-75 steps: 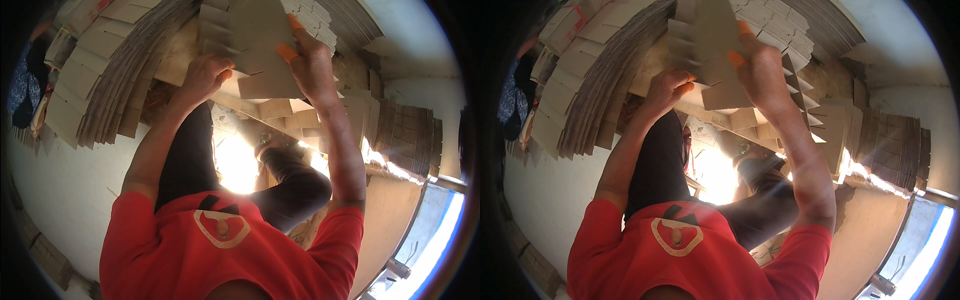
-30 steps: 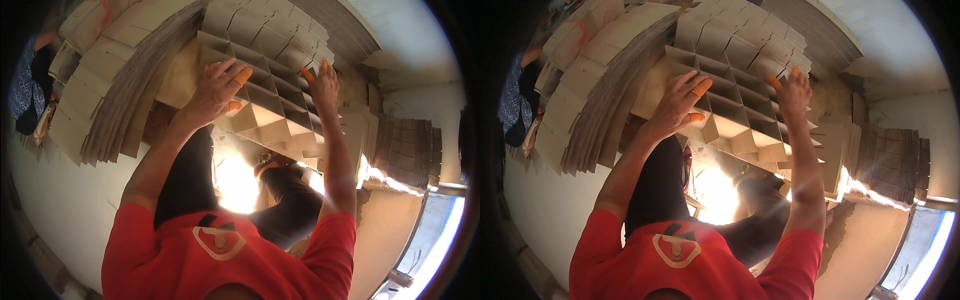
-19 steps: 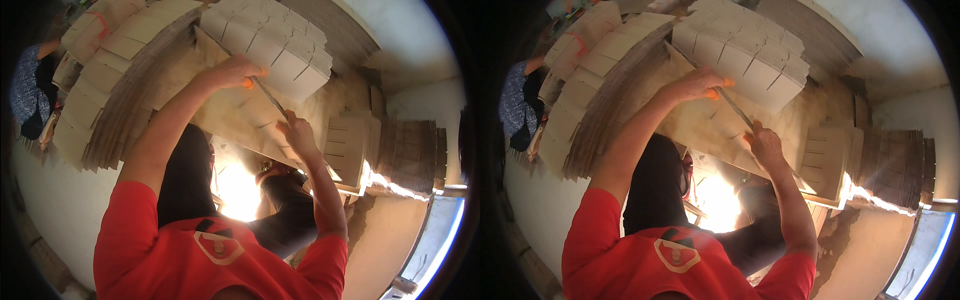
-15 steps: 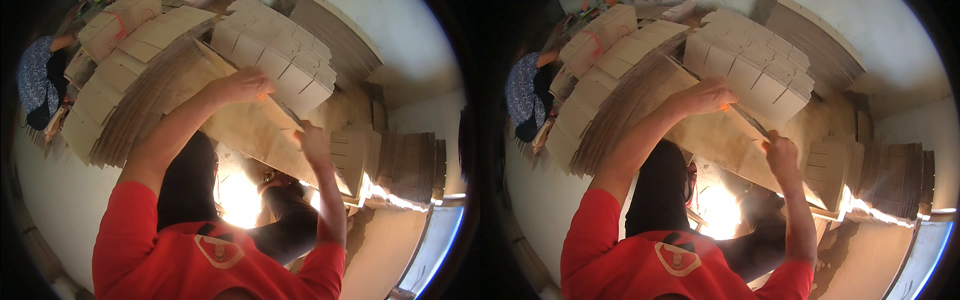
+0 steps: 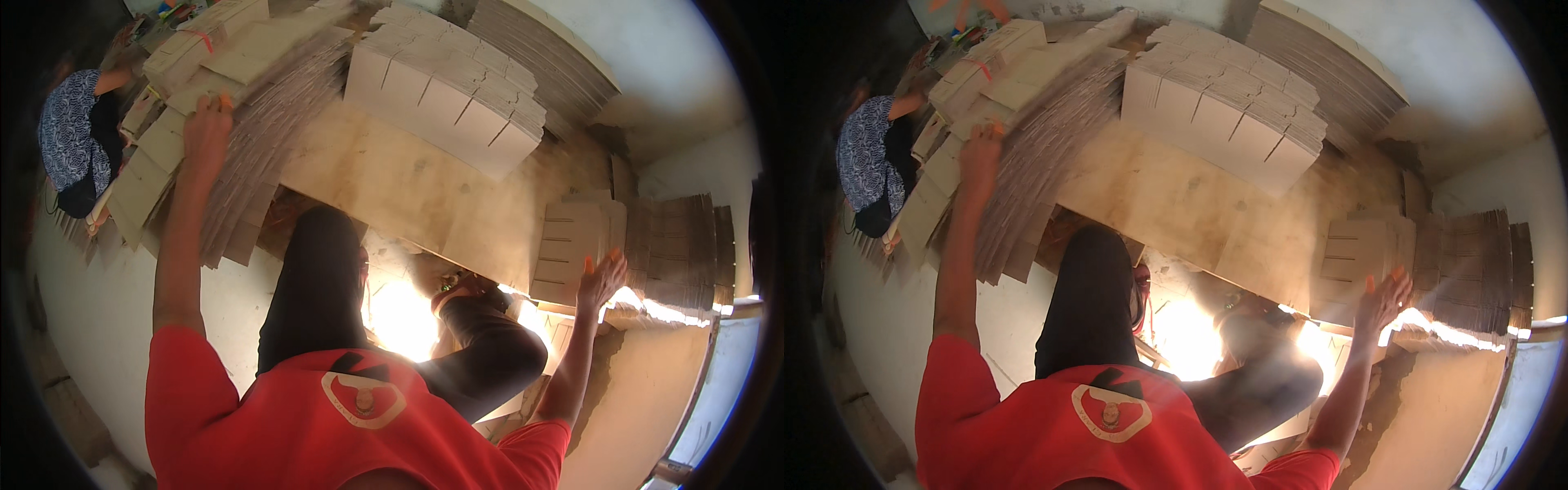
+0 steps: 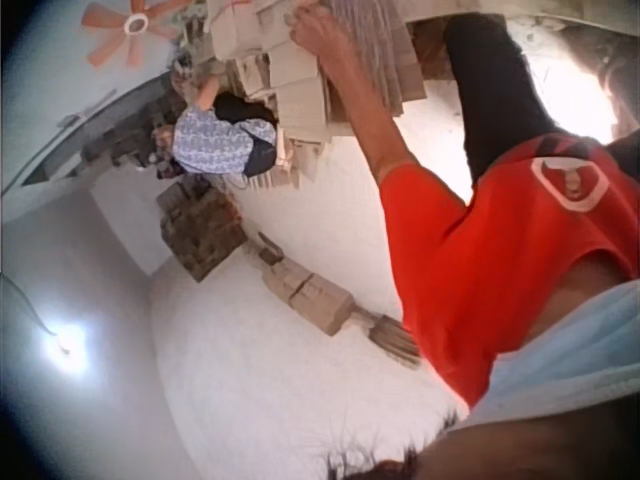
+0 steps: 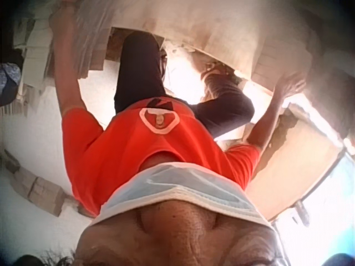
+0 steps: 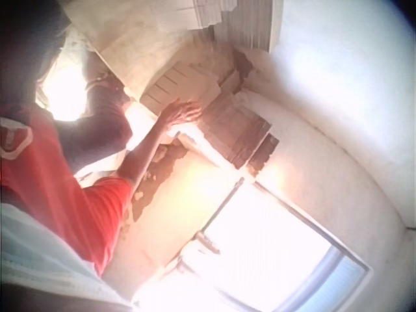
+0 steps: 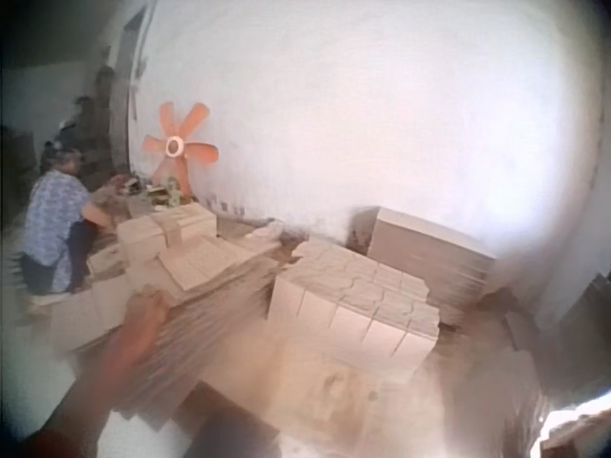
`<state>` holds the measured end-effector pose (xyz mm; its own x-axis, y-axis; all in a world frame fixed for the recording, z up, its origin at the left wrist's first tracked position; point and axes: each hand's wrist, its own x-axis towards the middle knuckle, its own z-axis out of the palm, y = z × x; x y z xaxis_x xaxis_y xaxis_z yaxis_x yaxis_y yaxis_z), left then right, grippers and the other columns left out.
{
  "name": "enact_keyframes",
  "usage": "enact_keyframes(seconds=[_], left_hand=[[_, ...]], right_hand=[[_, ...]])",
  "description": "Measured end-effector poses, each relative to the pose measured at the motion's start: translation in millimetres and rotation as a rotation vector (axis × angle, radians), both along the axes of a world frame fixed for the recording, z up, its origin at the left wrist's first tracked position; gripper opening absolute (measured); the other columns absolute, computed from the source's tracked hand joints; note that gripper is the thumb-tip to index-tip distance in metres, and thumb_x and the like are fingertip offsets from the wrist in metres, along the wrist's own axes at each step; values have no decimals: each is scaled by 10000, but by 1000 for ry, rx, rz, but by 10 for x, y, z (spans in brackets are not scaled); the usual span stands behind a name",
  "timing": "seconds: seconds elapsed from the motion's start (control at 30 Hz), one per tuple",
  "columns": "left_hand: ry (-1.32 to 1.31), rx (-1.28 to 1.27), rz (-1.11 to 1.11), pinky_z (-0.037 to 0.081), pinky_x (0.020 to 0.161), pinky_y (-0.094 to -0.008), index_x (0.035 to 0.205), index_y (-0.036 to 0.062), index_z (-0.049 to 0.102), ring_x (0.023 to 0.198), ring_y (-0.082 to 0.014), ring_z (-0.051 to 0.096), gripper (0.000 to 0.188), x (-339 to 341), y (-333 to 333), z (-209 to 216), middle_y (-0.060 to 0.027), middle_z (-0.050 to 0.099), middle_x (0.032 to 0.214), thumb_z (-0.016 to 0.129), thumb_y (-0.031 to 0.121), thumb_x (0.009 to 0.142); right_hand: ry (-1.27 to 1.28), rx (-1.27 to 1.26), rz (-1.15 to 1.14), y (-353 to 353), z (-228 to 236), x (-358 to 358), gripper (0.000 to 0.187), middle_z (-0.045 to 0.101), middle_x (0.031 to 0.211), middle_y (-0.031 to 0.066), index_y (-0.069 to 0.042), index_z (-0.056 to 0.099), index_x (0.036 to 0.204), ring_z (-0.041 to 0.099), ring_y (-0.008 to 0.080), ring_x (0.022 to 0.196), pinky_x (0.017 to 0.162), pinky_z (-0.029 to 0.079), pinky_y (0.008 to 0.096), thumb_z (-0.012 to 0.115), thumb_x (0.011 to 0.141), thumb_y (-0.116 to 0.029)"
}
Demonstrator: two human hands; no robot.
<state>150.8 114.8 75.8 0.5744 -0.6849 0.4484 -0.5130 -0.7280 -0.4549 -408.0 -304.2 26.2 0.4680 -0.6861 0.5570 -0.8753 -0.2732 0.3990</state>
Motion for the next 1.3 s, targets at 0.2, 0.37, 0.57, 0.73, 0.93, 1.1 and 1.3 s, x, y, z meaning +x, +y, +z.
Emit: enact_keyframes(seconds=[0.2,0.37,0.57,0.73,0.93,1.1,1.3], left_hand=[[73,114,-68,530,742,-318,952,-3,608,972,-238,557,198,78,58,-227,-118,608,929,629,3,755],[364,87,-84,513,714,-387,864,-1,583,893,-292,598,119,65,25,36,-152,610,860,638,57,776],[409,-76,-260,499,668,-426,935,31,597,784,-350,621,193,-371,-485,250,-160,616,782,653,150,794],[669,-295,-588,479,692,-418,1081,68,594,815,-344,606,313,-663,-1537,-69,-165,623,873,673,160,792],[560,-403,-986,456,817,-386,1118,21,517,998,-309,528,479,-814,-2938,-498,-139,596,1012,741,107,703],[401,-325,-919,447,878,-380,1045,33,517,1004,-256,510,445,-972,-3751,-781,-87,570,1007,743,84,665],[372,-177,-953,467,868,-360,946,30,576,970,-238,532,253,-747,-3997,-954,-85,583,954,647,22,703]], right_hand=[[-41,399,-347,-148,-268,-332,657,517,1158,147,-83,472,1246,495,325,1088,796,467,486,713,730,-411],[-48,232,-129,-413,-488,-665,506,569,1053,149,-61,574,1041,535,326,1008,749,488,468,729,700,-401],[-254,447,-212,-477,-254,-520,367,631,850,190,-25,593,867,606,359,832,700,475,455,646,761,-373],[-520,368,-163,-372,-115,-509,300,604,705,152,-57,544,770,565,332,670,587,413,429,667,774,-331],[-1023,128,-8,-116,374,6,116,602,639,44,-50,579,826,557,106,611,557,431,270,647,844,-142],[-1459,501,441,194,472,603,172,648,870,39,2,564,984,592,107,773,739,475,201,648,840,-37],[-1459,690,523,614,601,1396,319,649,979,61,6,541,1148,591,93,899,803,482,222,643,846,-11]])
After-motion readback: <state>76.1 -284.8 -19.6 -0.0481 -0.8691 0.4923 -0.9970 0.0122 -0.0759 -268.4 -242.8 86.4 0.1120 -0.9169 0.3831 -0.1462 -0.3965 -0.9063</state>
